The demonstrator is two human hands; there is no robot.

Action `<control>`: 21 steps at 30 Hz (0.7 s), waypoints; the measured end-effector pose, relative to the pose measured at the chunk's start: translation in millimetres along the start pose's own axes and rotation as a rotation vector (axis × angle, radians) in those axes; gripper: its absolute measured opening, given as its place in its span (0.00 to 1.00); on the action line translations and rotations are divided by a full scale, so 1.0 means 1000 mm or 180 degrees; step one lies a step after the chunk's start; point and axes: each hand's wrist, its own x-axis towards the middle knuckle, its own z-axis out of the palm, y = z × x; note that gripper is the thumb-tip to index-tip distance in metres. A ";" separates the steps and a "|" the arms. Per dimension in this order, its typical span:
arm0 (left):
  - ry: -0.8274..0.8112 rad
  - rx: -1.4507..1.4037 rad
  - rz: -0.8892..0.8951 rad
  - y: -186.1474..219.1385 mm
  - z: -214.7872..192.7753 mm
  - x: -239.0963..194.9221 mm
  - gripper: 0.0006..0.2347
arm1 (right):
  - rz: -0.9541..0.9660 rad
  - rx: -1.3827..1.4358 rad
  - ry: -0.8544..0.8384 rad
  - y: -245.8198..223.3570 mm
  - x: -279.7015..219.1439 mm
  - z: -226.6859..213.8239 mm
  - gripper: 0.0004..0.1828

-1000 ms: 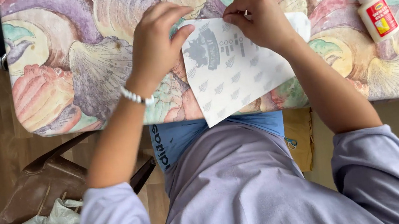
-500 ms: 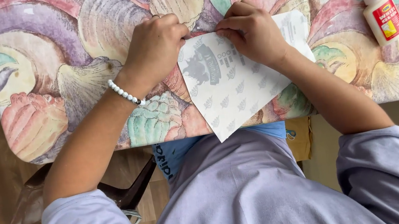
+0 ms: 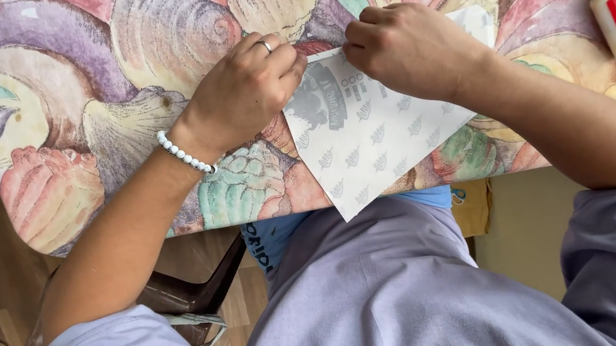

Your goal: Folding printed paper sheets into bags and stacking them on a table

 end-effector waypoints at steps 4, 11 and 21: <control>-0.0165 -0.0063 0.0062 0.000 -0.002 0.004 0.10 | -0.0057 -0.0124 0.0038 -0.003 -0.002 0.003 0.13; -0.0329 0.0000 0.0184 -0.006 -0.002 0.009 0.13 | -0.0112 -0.0509 0.0218 -0.007 0.008 -0.010 0.09; -0.0779 0.0513 -0.0183 -0.009 -0.031 -0.021 0.05 | -0.0154 -0.0532 -0.0132 -0.004 0.007 -0.012 0.21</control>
